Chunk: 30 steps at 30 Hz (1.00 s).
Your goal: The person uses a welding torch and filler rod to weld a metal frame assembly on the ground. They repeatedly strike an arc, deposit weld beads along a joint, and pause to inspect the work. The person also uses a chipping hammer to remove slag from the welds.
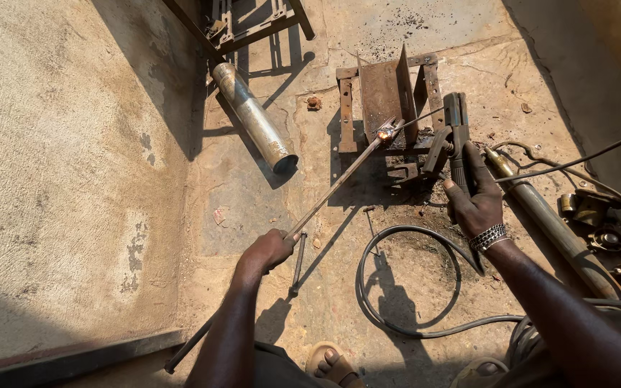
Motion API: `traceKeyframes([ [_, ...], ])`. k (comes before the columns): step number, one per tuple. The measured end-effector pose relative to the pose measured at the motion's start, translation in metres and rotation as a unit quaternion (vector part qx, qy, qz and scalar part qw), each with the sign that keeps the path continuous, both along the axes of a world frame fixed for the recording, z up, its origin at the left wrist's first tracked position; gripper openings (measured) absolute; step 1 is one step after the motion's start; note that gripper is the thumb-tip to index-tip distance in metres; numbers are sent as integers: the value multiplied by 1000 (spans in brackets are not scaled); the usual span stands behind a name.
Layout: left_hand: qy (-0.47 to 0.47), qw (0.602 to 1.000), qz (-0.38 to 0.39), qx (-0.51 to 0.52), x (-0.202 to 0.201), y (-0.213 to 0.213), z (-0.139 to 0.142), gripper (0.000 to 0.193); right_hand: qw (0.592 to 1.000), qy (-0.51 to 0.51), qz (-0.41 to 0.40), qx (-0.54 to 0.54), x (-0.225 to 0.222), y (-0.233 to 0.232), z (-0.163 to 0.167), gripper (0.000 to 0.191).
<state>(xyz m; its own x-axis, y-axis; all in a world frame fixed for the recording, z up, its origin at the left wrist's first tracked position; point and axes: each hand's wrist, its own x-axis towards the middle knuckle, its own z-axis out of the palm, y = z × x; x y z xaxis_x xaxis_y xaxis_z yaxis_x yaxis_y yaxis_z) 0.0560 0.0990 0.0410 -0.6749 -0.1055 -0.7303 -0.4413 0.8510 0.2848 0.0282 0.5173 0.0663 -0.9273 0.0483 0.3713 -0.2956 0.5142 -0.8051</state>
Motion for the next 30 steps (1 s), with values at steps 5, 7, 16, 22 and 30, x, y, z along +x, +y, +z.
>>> traceKeyframes([
  [5, 7, 999, 7, 39, 3, 1, 0, 54, 999, -23, 15, -17, 1, 3, 1, 78],
  [7, -9, 998, 31, 59, 5, 2, 2, 52, 999, -3, 32, -20, 3, 3, 1, 77],
  [16, -31, 993, 77, 85, 7, 4, 15, 55, 998, -24, 40, -41, 3, 0, 6, 76],
  [22, 21, 978, 94, 186, 8, -11, -3, 48, 979, -160, -23, -122, 3, -4, 8, 83],
  [30, 141, 987, 42, 61, 0, -25, -23, 41, 999, -26, 37, -27, -3, 2, -4, 79],
])
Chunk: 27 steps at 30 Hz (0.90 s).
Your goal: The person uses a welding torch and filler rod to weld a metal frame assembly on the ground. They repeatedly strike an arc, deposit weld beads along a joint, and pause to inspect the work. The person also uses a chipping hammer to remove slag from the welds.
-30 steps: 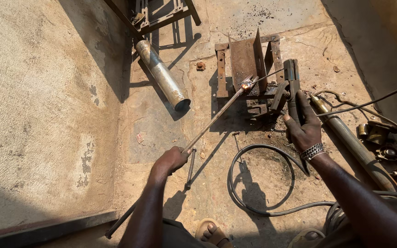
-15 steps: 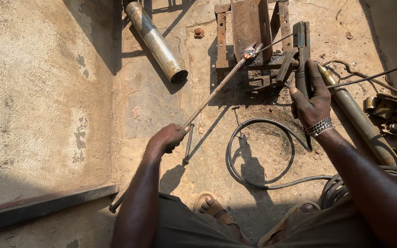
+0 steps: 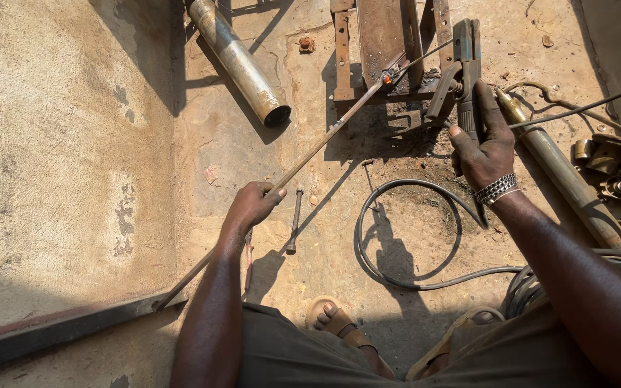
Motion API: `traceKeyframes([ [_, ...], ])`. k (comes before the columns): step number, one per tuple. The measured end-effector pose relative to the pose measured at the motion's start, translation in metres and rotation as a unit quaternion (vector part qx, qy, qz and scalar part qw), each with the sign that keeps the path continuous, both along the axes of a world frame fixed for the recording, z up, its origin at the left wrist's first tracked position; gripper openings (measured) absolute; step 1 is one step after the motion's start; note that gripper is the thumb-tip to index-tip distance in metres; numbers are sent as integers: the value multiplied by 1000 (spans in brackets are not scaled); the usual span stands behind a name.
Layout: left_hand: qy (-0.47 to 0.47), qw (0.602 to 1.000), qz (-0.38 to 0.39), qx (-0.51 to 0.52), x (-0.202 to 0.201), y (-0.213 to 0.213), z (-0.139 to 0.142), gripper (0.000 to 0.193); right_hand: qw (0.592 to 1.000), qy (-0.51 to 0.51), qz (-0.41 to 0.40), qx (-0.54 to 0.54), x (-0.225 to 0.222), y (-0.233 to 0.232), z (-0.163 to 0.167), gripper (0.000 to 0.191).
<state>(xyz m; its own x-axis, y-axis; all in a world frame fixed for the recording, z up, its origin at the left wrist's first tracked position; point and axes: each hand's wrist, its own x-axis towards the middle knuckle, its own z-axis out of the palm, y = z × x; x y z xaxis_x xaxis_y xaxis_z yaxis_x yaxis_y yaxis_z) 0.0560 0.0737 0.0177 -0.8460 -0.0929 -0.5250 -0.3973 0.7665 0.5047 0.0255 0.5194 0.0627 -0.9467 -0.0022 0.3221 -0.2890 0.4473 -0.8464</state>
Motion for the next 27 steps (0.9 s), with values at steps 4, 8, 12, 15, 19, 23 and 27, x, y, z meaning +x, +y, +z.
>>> traceKeyframes([
  [4, 5, 1000, 12, -19, -1, 2, 8, 52, 1000, -7, -1, -21, 0, -1, 3, 78],
  [8, 27, 999, 21, -27, -1, 10, 29, 56, 998, -58, -20, -32, 0, -3, 7, 79],
  [12, -1, 994, 25, -105, -2, 23, 57, 57, 1000, -18, -7, 2, 0, -6, 7, 79],
  [15, 48, 991, 2, -126, 0, 29, 77, 49, 1000, -25, -7, -8, 1, -8, 4, 78],
  [19, 44, 988, 5, -151, 0, 38, 96, 49, 1000, 19, 11, 8, 1, -8, 1, 76],
  [23, 45, 986, -8, -162, 4, 43, 107, 53, 1000, -3, 0, 25, 1, -8, 0, 76],
  [27, 82, 984, -10, -157, 6, 48, 114, 49, 998, 3, -19, 67, 0, -8, 0, 75],
])
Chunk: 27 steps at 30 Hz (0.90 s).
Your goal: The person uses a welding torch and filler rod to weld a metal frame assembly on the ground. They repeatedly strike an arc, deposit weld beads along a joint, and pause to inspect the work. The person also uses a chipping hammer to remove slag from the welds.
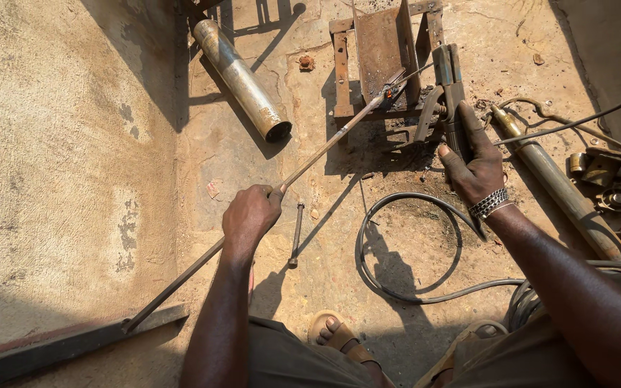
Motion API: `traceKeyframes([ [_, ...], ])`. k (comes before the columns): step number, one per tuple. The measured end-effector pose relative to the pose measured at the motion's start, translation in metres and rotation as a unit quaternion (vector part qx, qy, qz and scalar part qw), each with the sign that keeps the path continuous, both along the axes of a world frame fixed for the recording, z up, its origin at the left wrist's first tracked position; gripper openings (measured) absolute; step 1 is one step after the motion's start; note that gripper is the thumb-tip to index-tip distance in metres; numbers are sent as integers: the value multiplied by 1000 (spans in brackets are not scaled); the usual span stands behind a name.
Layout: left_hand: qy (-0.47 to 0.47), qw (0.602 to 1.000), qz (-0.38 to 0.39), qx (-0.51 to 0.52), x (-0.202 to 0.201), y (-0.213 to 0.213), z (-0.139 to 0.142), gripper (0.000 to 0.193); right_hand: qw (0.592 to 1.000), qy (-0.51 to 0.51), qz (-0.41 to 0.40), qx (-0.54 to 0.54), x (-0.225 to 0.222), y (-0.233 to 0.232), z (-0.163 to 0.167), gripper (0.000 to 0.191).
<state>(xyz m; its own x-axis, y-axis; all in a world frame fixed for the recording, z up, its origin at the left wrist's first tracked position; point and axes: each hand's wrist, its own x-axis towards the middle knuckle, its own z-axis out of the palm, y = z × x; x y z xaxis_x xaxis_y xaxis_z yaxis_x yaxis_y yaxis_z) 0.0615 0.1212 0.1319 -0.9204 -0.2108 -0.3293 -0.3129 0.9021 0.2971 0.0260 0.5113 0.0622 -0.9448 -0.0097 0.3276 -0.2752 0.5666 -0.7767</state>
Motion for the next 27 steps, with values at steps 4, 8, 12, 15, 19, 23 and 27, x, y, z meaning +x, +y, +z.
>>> traceKeyframes([
  [4, -42, 999, 7, 7, 1, 2, 3, 50, 999, -34, -8, -14, -2, 0, -1, 75],
  [8, -45, 999, 3, 4, 1, 0, -4, 52, 1000, -23, -9, -9, -3, -3, 3, 76],
  [12, -41, 997, 19, 61, -8, -13, -25, 38, 997, -48, -13, -58, 0, -5, 14, 76],
  [15, -64, 990, 28, 121, -12, -28, -52, 56, 987, -91, -18, -128, 3, -2, 21, 79],
  [19, -91, 990, 0, 111, -13, -42, -92, 57, 982, -67, -4, -178, 6, 6, 24, 81],
  [23, -94, 991, -22, 90, -12, -45, -113, 60, 969, -80, -27, -232, 10, 19, 22, 87],
  [27, -92, 991, -24, 92, -3, -31, -106, 59, 942, -100, -48, -317, 12, 32, 15, 88],
])
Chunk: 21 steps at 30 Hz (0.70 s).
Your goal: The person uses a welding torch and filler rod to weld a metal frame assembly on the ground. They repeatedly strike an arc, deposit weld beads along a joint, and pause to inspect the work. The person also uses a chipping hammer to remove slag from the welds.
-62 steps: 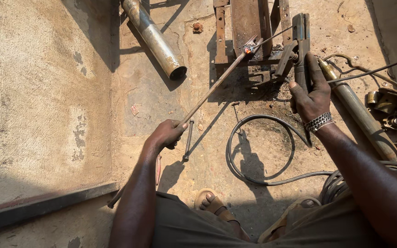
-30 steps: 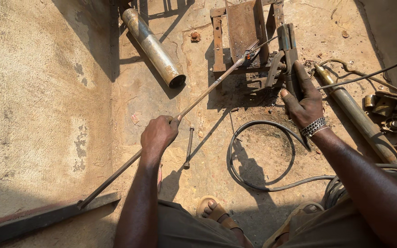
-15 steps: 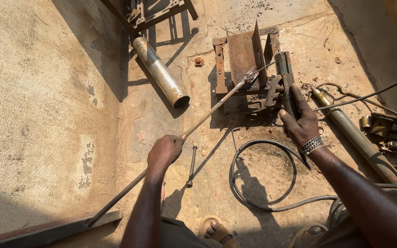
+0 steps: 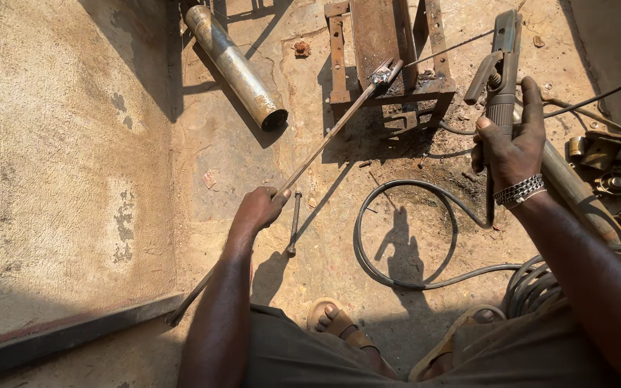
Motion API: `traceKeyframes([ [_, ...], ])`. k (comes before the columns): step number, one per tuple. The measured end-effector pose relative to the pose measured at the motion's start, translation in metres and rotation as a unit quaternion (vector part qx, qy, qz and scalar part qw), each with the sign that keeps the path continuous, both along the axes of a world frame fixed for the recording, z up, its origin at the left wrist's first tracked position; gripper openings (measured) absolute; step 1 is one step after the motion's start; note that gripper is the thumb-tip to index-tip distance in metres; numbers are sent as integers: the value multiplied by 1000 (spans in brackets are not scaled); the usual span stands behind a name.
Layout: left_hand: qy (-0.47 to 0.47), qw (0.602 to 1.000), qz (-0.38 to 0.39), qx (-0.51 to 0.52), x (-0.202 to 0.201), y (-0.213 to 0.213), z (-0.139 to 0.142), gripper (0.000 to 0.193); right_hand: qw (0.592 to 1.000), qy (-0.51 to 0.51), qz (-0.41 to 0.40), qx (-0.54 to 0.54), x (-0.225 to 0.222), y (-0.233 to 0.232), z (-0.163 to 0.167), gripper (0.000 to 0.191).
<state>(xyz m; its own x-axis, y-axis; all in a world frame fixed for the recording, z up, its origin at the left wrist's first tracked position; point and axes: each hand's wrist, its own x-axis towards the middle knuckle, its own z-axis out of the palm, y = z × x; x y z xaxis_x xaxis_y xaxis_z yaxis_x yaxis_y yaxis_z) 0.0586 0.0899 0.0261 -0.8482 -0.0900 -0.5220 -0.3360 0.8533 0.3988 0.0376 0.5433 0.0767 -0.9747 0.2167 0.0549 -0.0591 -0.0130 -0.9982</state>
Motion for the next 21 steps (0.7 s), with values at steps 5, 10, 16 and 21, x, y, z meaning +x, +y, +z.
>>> traceKeyframes([
  [5, 66, 995, 53, -55, 9, 22, 28, 53, 999, 25, -17, -45, -2, 20, -9, 83],
  [10, 47, 998, 47, -3, 4, 33, 27, 47, 998, 18, -27, -55, 1, 27, -14, 82],
  [16, 15, 998, -5, 68, 0, 30, -10, 39, 996, 17, -15, -82, 2, 24, -15, 78],
  [21, 96, 994, -23, 43, -6, 14, -25, 40, 995, -2, -13, -99, 3, 28, -14, 80],
])
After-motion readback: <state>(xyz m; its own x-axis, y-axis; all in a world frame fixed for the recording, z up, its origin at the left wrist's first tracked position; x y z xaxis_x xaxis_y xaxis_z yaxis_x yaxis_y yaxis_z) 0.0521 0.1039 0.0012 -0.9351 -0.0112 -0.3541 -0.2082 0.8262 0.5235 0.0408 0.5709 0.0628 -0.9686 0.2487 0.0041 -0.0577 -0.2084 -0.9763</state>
